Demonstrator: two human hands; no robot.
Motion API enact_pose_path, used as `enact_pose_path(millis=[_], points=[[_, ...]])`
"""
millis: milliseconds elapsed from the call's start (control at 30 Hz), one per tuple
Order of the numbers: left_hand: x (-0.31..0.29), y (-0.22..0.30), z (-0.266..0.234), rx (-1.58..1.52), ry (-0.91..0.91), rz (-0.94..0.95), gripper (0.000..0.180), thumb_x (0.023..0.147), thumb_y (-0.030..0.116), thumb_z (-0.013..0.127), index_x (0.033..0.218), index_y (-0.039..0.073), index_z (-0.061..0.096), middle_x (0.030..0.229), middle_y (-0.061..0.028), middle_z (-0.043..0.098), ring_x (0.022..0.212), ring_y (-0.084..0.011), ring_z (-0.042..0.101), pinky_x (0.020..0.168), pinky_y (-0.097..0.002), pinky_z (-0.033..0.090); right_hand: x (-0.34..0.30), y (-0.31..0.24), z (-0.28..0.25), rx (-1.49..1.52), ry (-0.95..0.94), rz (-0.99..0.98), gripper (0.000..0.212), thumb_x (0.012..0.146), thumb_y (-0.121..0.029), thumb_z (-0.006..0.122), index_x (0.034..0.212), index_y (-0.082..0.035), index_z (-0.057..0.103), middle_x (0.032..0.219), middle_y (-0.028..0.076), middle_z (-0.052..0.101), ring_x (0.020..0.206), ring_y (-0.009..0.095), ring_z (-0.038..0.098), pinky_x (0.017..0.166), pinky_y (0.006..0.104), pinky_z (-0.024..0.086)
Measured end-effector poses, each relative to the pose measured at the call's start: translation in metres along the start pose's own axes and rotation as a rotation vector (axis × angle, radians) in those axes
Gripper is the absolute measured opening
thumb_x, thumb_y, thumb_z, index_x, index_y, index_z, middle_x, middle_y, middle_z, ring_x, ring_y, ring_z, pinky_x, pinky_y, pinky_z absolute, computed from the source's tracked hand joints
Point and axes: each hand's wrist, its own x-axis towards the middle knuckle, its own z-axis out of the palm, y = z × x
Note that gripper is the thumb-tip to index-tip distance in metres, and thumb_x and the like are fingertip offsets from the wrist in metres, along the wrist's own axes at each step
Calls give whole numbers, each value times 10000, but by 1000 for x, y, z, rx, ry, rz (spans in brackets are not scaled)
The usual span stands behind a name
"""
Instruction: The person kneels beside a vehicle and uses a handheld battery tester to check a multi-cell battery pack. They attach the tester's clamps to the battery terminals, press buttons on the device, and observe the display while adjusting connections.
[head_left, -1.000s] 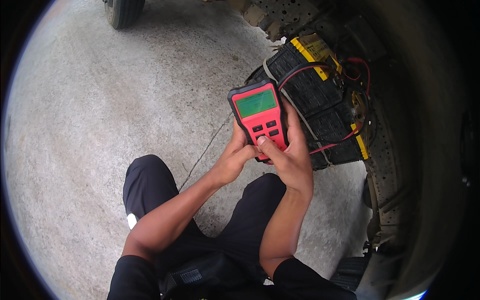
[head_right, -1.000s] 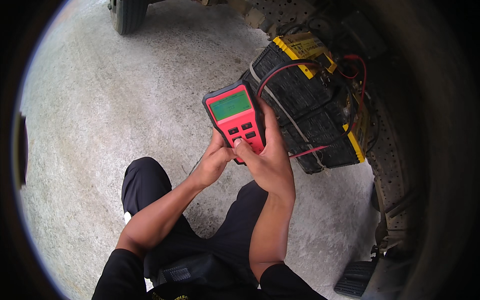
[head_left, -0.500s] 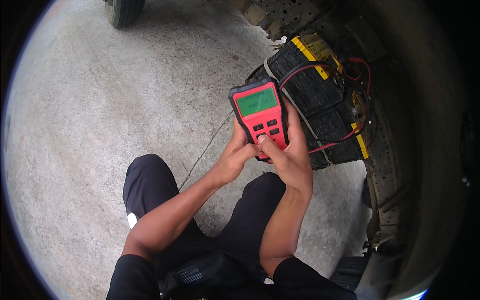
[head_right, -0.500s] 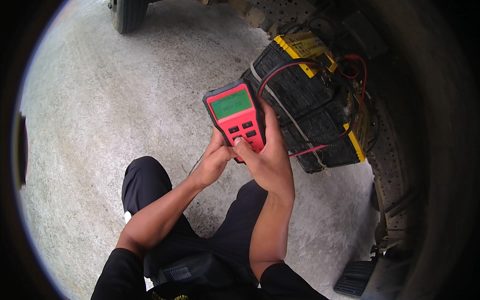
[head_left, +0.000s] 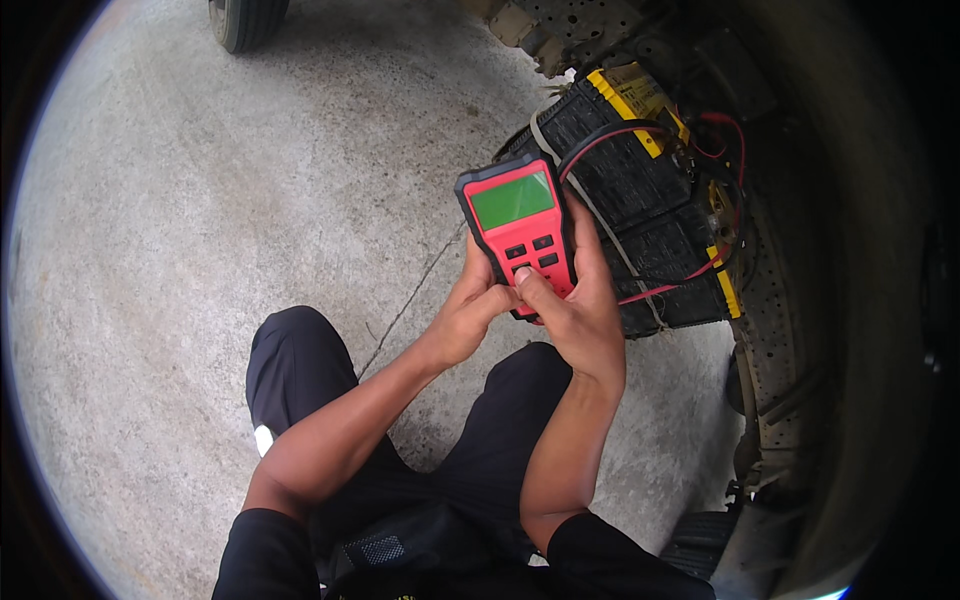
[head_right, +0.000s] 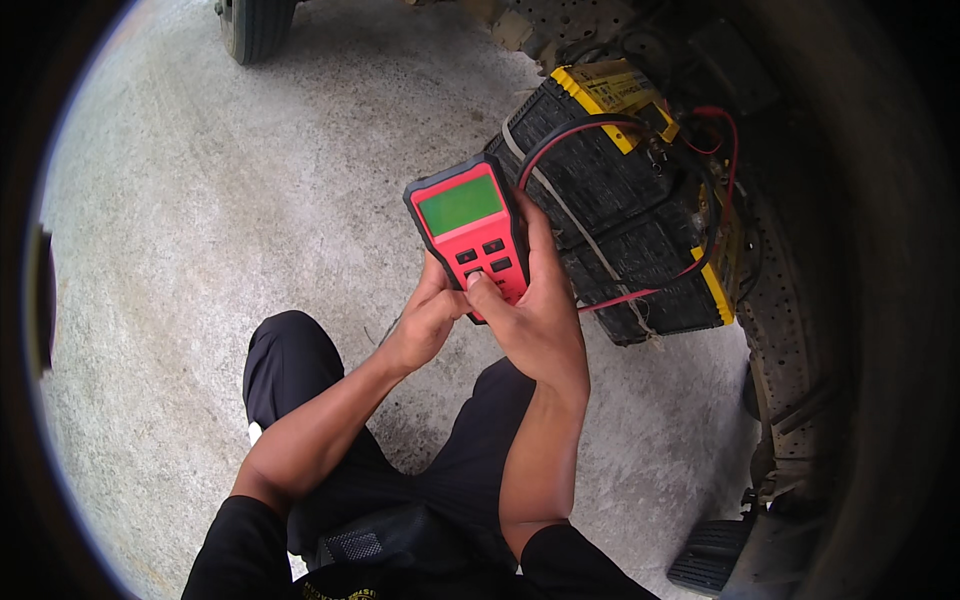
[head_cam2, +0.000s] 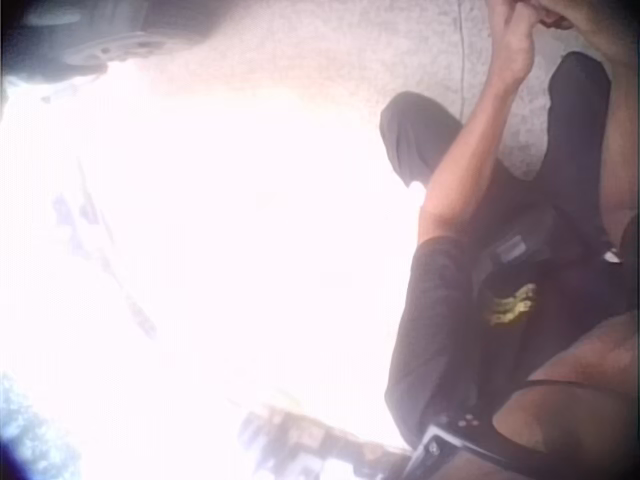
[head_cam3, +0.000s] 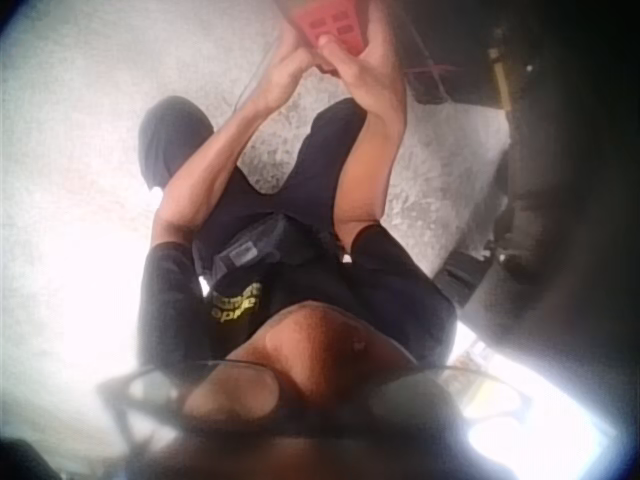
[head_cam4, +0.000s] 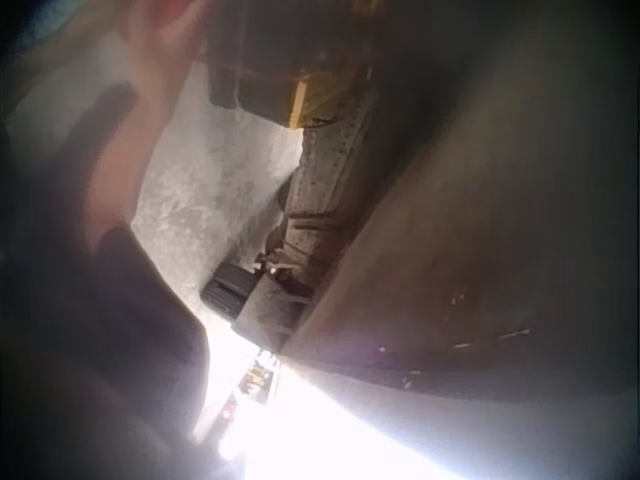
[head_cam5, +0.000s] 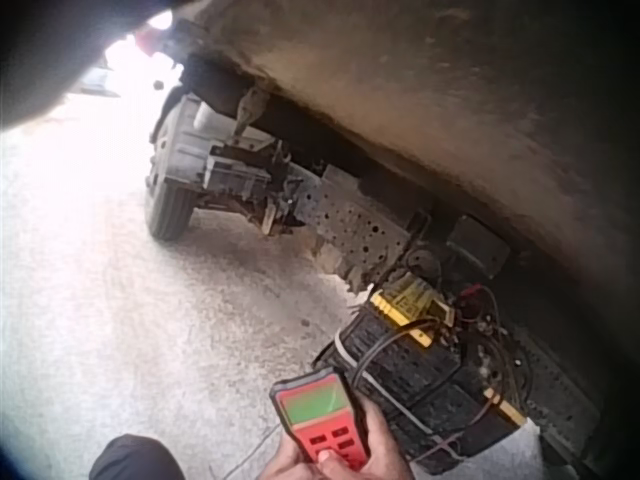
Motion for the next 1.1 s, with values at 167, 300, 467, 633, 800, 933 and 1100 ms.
enact_pose_path(millis=[167,300,467,633,800,933,1100], points=[[-1,2,2,-17,5,-6,956,909,27,509,1779,139,127,1620,-78,459,1421,-203,516,1103,-371,482,1,5,-2,-75,-1,-64,839,941,35,674,1709,-3,339,1467,174,630,1283,209,666,1051,370,579],[-1,3,1,-15,-12,-38,940,940,33,524,1775,134,104,1599,-89,470,1419,-206,526,1130,-383,479,-1,0,-1,14,-3,2,843,941,39,690,1712,9,349,1545,158,586,1364,192,611,1149,355,514],[-2,2,0,-74,15,-117,881,999,64,591,1751,100,133,1510,-95,523,1362,-198,563,1148,-387,486,-9,-2,-4,-438,115,-139,704,996,-52,733,1656,-32,489,1476,146,642,1353,226,630,1158,386,495],[5,-11,-4,-22,12,-47,820,995,-9,541,1732,123,205,1559,-118,535,1412,-251,578,1060,-446,582,-27,-78,-44,-1099,641,-488,575,960,-162,822,1506,-82,659,1394,141,645,1284,342,670,1066,467,552],[4,-14,-6,-84,-23,-98,835,1027,54,586,1745,113,163,1571,-90,488,1426,-194,518,1168,-399,474,22,-105,-80,-1570,623,-397,741,922,-368,892,1541,-86,597,1353,140,639,1274,361,661,1034,508,557],[4,-9,-1,-162,-47,-101,842,1039,54,585,1750,121,139,1566,-97,496,1428,-206,532,1150,-425,510,39,-92,-90,-1488,472,-299,539,966,-395,850,1312,-50,622,1217,182,732,1081,405,752,874,523,616],[3,-7,-2,-153,-60,-83,851,1054,67,583,1756,124,105,1568,-109,495,1427,-226,547,1109,-456,571,42,-87,-88,-1539,462,-389,420,1009,-322,820,1238,-41,607,1117,197,760,978,418,769,780,517,616]])
